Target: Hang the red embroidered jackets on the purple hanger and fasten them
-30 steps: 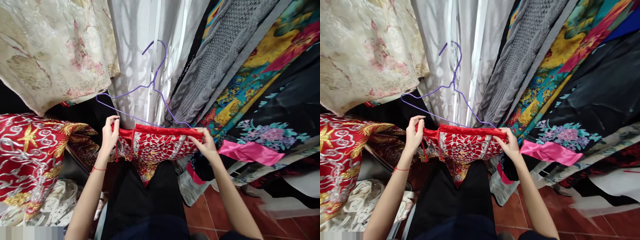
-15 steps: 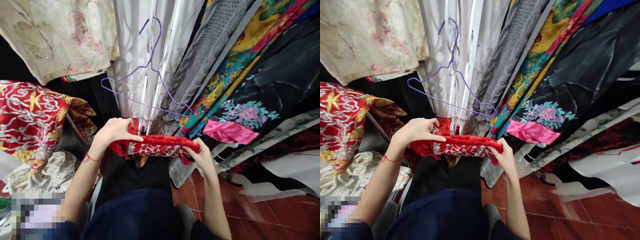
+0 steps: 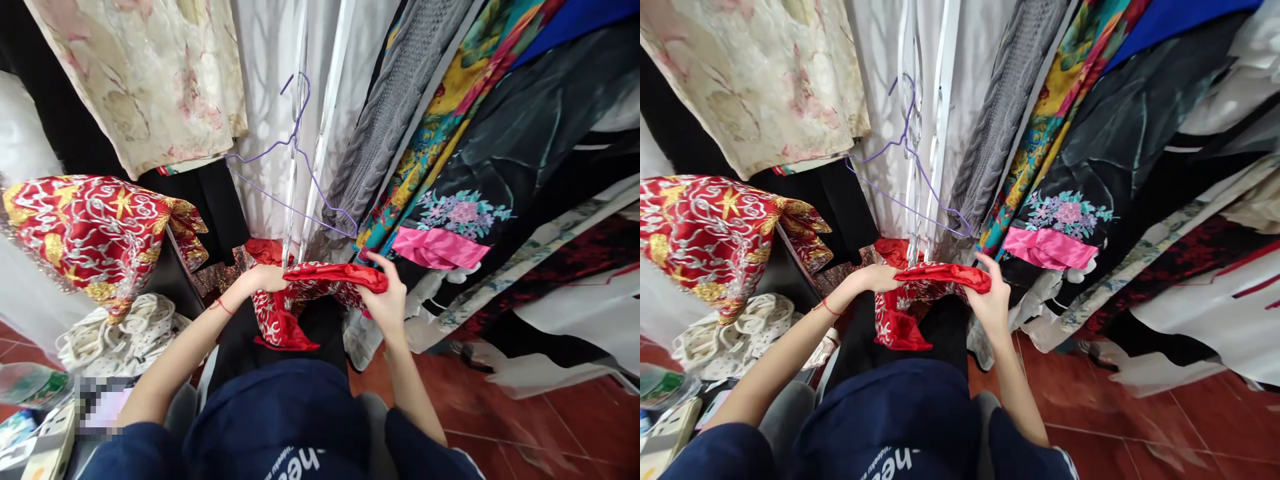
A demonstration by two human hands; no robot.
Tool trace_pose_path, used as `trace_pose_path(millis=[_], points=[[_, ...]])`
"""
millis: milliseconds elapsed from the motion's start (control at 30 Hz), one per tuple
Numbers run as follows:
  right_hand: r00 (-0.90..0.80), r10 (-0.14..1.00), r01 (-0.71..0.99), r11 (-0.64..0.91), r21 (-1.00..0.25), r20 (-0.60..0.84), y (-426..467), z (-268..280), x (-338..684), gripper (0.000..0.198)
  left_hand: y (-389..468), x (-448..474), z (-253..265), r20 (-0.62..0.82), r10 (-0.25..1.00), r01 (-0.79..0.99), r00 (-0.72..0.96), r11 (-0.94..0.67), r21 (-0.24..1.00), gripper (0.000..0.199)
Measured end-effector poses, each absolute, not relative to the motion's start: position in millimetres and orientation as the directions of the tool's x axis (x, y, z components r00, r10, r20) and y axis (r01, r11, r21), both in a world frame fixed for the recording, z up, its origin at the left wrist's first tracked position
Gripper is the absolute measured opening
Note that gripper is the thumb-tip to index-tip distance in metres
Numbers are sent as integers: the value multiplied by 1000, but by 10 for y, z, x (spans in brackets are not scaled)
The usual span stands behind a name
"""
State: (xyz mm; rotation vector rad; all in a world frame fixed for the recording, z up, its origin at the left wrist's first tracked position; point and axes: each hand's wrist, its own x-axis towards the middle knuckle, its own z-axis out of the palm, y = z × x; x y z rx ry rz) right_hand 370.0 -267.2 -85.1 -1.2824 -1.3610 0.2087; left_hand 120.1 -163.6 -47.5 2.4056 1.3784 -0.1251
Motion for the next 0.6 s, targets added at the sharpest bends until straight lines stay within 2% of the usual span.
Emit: trace_pose_path(millis=[100, 200, 267, 333, 400, 433, 467, 533, 567, 600], points=[[254, 778, 558, 368, -744, 575, -2635, -898, 3520, 17, -1511, 1036, -376, -184, 848, 851, 497, -434, 296, 51], [253, 833, 449, 350, -822, 493, -2654, -942, 3237, 25, -1415, 906, -219, 51, 851, 689, 523, -457, 563, 64], [153, 884, 348, 370, -861, 442, -2688, -927, 3037, 33, -1372, 839, -67, 133, 850, 516, 510, -426, 743, 52], [-81, 883, 278, 465, -841, 462, -2692, -859, 2904, 40, -1367, 766, 133, 148, 877, 396, 458, -350, 849, 34], [-338, 783, 189, 601, -777, 523, -2622, -757, 2878, 47, -1405, 660, 374, 190, 919, 305, 344, -301, 903, 23], [-396, 725, 143, 655, -742, 563, -2553, -706, 2898, 49, -1440, 591, 503, 220, 936, 267, 276, -295, 917, 21], [-393, 690, 118, 693, -711, 607, -2464, -663, 2931, 47, -1485, 514, 633, 254, 943, 235, 213, -302, 924, 19], [-288, 696, 153, 712, -686, 658, -2248, -608, 2987, 40, -1603, 347, 881, 330, 937, 190, 113, -346, 919, 20], [-237, 715, 192, 699, -689, 658, -2136, -596, 2991, 42, -1674, 269, 992, 361, 929, 180, 83, -370, 912, 21], [-225, 735, 227, 678, -699, 640, -2030, -590, 2972, 53, -1753, 200, 1088, 389, 919, 176, 66, -395, 902, 22]])
